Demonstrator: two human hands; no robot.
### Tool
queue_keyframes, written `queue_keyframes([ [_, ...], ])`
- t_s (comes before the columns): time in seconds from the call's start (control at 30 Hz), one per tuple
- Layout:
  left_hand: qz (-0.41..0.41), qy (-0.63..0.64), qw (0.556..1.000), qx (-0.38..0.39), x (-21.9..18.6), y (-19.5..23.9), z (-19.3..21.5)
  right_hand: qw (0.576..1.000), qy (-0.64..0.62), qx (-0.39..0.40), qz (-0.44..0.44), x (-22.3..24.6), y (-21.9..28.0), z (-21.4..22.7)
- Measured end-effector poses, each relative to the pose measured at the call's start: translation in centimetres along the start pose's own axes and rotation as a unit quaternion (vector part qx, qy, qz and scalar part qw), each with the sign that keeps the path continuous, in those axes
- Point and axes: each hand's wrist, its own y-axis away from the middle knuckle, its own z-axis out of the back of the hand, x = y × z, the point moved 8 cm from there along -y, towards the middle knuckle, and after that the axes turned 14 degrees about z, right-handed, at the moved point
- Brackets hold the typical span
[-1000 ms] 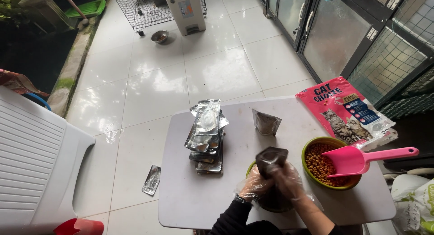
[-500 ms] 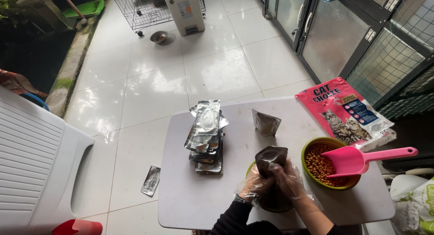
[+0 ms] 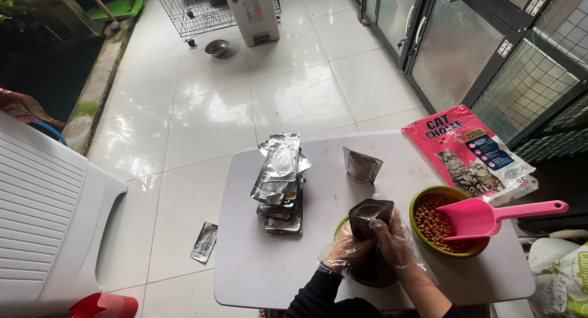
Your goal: Filling small plastic pouches with dry cat food from a bowl and sealing them.
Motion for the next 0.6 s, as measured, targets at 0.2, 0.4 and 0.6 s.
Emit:
queue_keyframes([
  [0.2,0.036,0.0,0.999,0.023,0.9,-0.2,0.4,0.965,-0.081,-0.104,0.227,-0.2,0.0,2.0],
  [0.4,-0.002,-0.018,0.999,0.047,0.5,-0.2,-0.6,0.994,0.066,0.012,-0.081,-0.2,0.5,0.7],
  [0.6,0.016,0.076,0.996,0.042,-0.5,0.1,0.2,0.98,0.014,-0.097,0.175,-1.0,0.1,2.1],
])
